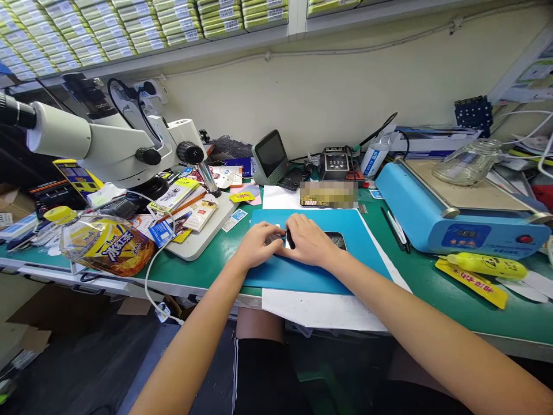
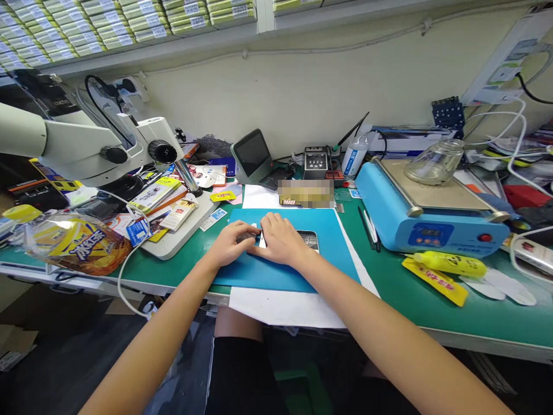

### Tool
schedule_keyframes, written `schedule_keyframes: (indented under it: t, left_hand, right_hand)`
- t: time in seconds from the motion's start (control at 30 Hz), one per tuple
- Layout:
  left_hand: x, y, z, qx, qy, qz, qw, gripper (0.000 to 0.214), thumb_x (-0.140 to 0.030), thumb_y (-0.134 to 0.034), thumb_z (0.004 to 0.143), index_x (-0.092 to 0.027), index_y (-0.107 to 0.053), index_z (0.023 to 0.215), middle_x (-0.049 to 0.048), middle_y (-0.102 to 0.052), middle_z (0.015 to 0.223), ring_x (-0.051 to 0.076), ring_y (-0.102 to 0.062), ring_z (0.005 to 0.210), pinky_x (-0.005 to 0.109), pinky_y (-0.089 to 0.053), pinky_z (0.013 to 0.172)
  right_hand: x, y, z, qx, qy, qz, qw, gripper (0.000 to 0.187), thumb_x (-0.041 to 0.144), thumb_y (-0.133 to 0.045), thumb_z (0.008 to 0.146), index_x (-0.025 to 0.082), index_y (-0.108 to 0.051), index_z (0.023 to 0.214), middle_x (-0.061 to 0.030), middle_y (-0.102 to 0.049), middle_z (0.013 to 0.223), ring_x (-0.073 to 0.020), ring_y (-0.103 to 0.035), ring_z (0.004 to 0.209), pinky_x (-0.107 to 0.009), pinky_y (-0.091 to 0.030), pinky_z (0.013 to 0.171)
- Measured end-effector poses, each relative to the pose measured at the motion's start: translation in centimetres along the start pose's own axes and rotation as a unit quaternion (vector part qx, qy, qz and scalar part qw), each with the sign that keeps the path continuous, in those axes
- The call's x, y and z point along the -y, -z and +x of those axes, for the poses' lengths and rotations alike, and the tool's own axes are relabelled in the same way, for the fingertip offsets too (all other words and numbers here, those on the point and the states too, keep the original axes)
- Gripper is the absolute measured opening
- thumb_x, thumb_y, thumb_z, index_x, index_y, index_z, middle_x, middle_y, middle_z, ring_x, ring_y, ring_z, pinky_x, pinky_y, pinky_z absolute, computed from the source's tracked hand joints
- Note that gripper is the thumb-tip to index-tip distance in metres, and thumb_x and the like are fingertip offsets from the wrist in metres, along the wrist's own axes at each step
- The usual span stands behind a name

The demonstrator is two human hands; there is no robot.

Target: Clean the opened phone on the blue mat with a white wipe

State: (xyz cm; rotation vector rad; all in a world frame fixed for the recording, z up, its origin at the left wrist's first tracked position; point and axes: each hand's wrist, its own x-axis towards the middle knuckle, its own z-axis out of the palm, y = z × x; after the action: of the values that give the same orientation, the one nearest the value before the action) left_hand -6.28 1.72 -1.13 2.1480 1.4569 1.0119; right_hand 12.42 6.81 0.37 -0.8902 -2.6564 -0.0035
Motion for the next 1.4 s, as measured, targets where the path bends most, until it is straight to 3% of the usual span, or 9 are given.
schedule_keyframes:
  t: [0.23, 0.47, 0.67, 1.1, 1.4]
  left_hand:
    - [-0.2, 0.1, 0.0, 0.002, 0.004, -0.008, 1.000, 0.025, -0.024, -0.057, 0.085, -0.022, -0.075, 0.101, 0.0042, -0.074, 0.101, 0.023, -0.065, 0.100, 0.035, -0.049, 0.092]
    - [-0.3, 0.2, 0.1, 0.009, 0.013, -0.012, 1.000, 0.022, -0.025, -0.056, 0.086, -0.024, -0.075, 0.098, 0.0027, -0.075, 0.102, 0.024, -0.065, 0.101, 0.036, -0.049, 0.093]
    - [-0.5, 0.3, 0.1, 0.011, 0.019, -0.017, 1.000, 0.022, -0.025, -0.057, 0.086, -0.024, -0.075, 0.098, 0.0020, -0.076, 0.103, 0.024, -0.065, 0.103, 0.036, -0.050, 0.093]
    - [-0.4, 0.3, 0.1, 0.009, 0.022, -0.015, 1.000, 0.020, -0.024, -0.058, 0.086, -0.024, -0.075, 0.097, 0.0029, -0.075, 0.100, 0.024, -0.065, 0.101, 0.036, -0.051, 0.092]
    - [-0.3, 0.2, 0.0, 0.007, 0.016, -0.018, 1.000, 0.020, -0.023, -0.058, 0.085, -0.023, -0.075, 0.096, 0.0028, -0.075, 0.101, 0.023, -0.065, 0.101, 0.036, -0.050, 0.093]
  right_hand:
    - [-0.1, -0.2, 0.0, -0.020, -0.006, 0.018, 1.000, 0.049, 0.064, -0.051, 0.089, 0.016, -0.054, 0.096, -0.0136, -0.060, 0.098, -0.0272, -0.052, 0.086, -0.038, -0.040, 0.073]
    - [-0.5, 0.2, -0.3, -0.015, 0.013, 0.024, 1.000, 0.060, 0.065, -0.060, 0.084, 0.014, -0.057, 0.115, -0.0147, -0.064, 0.107, -0.0311, -0.055, 0.099, -0.041, -0.042, 0.081]
    - [-0.7, 0.9, -0.7, 0.024, 0.012, 0.023, 0.999, 0.049, 0.064, -0.063, 0.083, 0.018, -0.063, 0.101, -0.0121, -0.063, 0.101, -0.0288, -0.056, 0.094, -0.040, -0.045, 0.079]
    - [-0.3, 1.3, -0.5, 0.025, 0.010, 0.033, 0.999, 0.031, 0.047, -0.064, 0.086, 0.019, -0.058, 0.097, -0.0102, -0.064, 0.097, -0.0263, -0.056, 0.088, -0.036, -0.042, 0.071]
    - [-0.3, 0.7, -0.5, 0.022, 0.006, 0.033, 0.999, 0.030, 0.046, -0.063, 0.086, 0.018, -0.057, 0.097, -0.0106, -0.063, 0.099, -0.0267, -0.054, 0.091, -0.037, -0.042, 0.076]
